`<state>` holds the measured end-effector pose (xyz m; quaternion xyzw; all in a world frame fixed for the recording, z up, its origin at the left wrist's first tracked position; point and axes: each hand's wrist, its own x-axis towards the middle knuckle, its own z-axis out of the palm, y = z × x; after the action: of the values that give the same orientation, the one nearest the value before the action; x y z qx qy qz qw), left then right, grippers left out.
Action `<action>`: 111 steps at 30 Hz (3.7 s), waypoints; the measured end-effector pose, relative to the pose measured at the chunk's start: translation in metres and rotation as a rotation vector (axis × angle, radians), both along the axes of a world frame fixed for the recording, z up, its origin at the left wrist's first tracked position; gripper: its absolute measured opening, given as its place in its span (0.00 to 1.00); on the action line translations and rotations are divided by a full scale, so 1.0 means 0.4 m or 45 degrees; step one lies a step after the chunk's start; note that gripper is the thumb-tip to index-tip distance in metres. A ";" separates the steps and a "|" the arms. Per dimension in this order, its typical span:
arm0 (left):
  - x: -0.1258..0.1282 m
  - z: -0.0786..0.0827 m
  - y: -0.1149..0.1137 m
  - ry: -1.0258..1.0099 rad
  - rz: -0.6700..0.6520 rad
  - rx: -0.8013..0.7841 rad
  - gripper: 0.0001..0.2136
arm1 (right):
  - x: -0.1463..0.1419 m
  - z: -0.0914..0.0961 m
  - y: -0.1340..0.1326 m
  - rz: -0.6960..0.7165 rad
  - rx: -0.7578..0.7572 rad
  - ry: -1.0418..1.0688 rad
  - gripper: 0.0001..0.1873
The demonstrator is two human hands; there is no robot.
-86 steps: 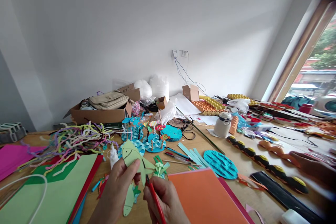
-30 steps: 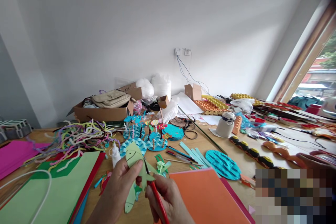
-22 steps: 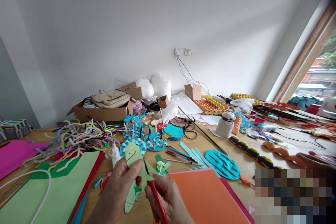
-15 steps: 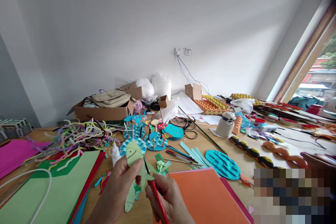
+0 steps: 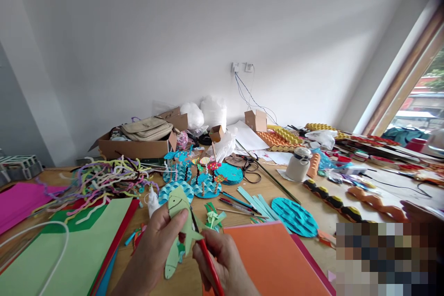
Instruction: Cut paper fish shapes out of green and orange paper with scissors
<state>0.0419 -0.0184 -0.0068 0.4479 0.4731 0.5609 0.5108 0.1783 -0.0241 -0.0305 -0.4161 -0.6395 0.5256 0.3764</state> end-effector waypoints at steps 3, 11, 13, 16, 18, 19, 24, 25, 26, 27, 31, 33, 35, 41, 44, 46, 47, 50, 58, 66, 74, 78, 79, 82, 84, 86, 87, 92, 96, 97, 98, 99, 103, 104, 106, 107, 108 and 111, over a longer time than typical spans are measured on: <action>0.002 0.002 0.003 -0.021 0.000 -0.003 0.10 | 0.003 -0.003 0.003 0.013 0.031 -0.004 0.26; -0.007 -0.012 0.006 0.011 -0.001 0.005 0.10 | 0.009 -0.009 0.003 0.010 0.142 -0.045 0.25; -0.010 -0.018 0.007 -0.006 0.014 -0.001 0.10 | 0.007 -0.009 0.002 0.018 0.120 -0.032 0.25; -0.010 -0.019 0.007 -0.026 0.042 0.008 0.10 | 0.004 -0.011 0.001 0.032 0.075 -0.001 0.25; -0.006 -0.014 0.006 -0.038 0.051 0.012 0.10 | 0.003 -0.013 0.002 0.033 0.046 0.003 0.25; -0.004 -0.010 0.005 -0.044 0.053 0.009 0.10 | 0.003 -0.014 0.003 0.030 0.035 0.003 0.24; 0.006 0.006 0.000 -0.054 -0.011 0.005 0.10 | 0.004 -0.019 0.004 0.021 0.032 0.009 0.23; 0.007 0.007 0.000 -0.047 -0.016 0.007 0.11 | 0.004 -0.018 0.003 0.025 0.031 0.007 0.23; 0.006 0.007 0.000 -0.039 -0.013 0.009 0.11 | 0.004 -0.017 0.003 0.027 0.029 0.005 0.24; 0.006 0.007 0.000 -0.032 -0.011 0.009 0.11 | 0.003 -0.015 0.002 0.025 0.028 0.004 0.24; 0.002 0.003 0.002 -0.047 -0.021 0.002 0.10 | 0.002 -0.010 0.003 0.009 0.033 -0.006 0.26; 0.001 0.001 0.004 -0.048 -0.022 0.007 0.10 | 0.003 -0.012 0.004 0.012 0.047 -0.014 0.26; 0.000 -0.002 0.006 -0.040 -0.013 0.022 0.10 | 0.005 -0.016 0.005 0.021 0.068 -0.015 0.25; -0.006 -0.007 0.005 -0.047 -0.028 0.004 0.10 | 0.011 -0.020 0.006 0.049 0.052 -0.015 0.21; -0.009 -0.004 0.005 -0.080 -0.041 -0.026 0.10 | 0.013 -0.013 0.006 0.058 0.015 -0.004 0.19; -0.011 -0.001 0.006 -0.132 -0.066 -0.051 0.10 | 0.014 -0.010 0.006 0.064 0.010 0.016 0.18; -0.011 0.001 0.007 -0.158 -0.072 -0.063 0.10 | 0.015 -0.009 0.006 0.063 0.005 0.020 0.17; -0.009 0.005 0.008 -0.203 -0.069 -0.072 0.11 | 0.017 -0.009 0.006 0.042 -0.012 -0.009 0.16; 0.000 0.044 -0.006 -0.310 -0.118 -0.094 0.17 | 0.013 -0.008 0.007 0.048 -0.028 -0.034 0.14; 0.005 0.012 -0.005 -0.239 -0.089 -0.058 0.16 | 0.009 0.019 -0.002 0.065 -0.041 0.012 0.14; -0.007 0.014 0.008 -0.230 0.019 -0.057 0.14 | 0.011 0.020 -0.008 0.067 -0.088 -0.033 0.12; -0.013 0.013 0.012 -0.227 0.058 -0.025 0.12 | 0.009 0.019 -0.005 0.076 -0.104 -0.104 0.12; -0.013 0.011 0.012 -0.222 0.055 -0.025 0.11 | 0.008 0.020 -0.004 0.079 -0.100 -0.110 0.12; -0.011 0.005 0.009 -0.182 0.053 -0.032 0.12 | 0.007 0.020 -0.003 0.082 -0.088 -0.099 0.13; -0.009 0.003 0.007 -0.149 0.036 -0.035 0.12 | 0.007 0.019 -0.004 0.080 -0.083 -0.081 0.13; -0.007 0.003 0.008 -0.117 0.016 -0.033 0.12 | 0.008 0.018 -0.006 0.080 -0.080 -0.063 0.12; -0.006 0.003 0.009 -0.105 0.013 -0.032 0.13 | 0.008 0.018 -0.007 0.081 -0.078 -0.055 0.12; -0.002 0.000 0.011 -0.080 -0.020 -0.024 0.14 | 0.009 0.022 -0.005 0.078 -0.085 -0.018 0.12; -0.001 -0.009 0.010 -0.068 -0.063 -0.007 0.12 | 0.013 0.022 -0.003 0.081 -0.088 -0.020 0.10; -0.001 -0.012 0.010 -0.064 -0.074 -0.016 0.12 | 0.014 0.022 -0.003 0.080 -0.088 -0.019 0.10; -0.001 -0.014 0.009 -0.060 -0.081 -0.026 0.13 | 0.015 0.023 -0.004 0.075 -0.088 -0.016 0.10; -0.002 -0.015 0.009 -0.057 -0.085 -0.036 0.13 | 0.016 0.023 -0.005 0.073 -0.087 -0.014 0.10; -0.002 -0.018 0.010 -0.076 -0.087 -0.035 0.12 | 0.017 0.021 -0.008 0.074 -0.080 -0.001 0.09; -0.001 -0.018 0.010 -0.086 -0.092 -0.031 0.12 | 0.016 0.020 -0.008 0.077 -0.080 0.008 0.09; -0.001 -0.019 0.009 -0.106 -0.106 -0.024 0.11 | 0.015 0.016 -0.007 0.077 -0.076 0.022 0.10; -0.001 -0.019 0.009 -0.110 -0.104 -0.023 0.11 | 0.014 0.014 -0.005 0.078 -0.072 0.027 0.10; -0.001 -0.019 0.009 -0.112 -0.097 -0.024 0.11 | 0.014 0.012 -0.004 0.079 -0.067 0.033 0.10; -0.002 -0.019 0.007 -0.115 -0.103 -0.023 0.11 | 0.013 0.009 -0.003 0.084 -0.060 0.051 0.11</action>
<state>0.0409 -0.0156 -0.0145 0.4363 0.4362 0.5552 0.5578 0.1833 -0.0253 -0.0271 -0.3929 -0.6327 0.5609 0.3616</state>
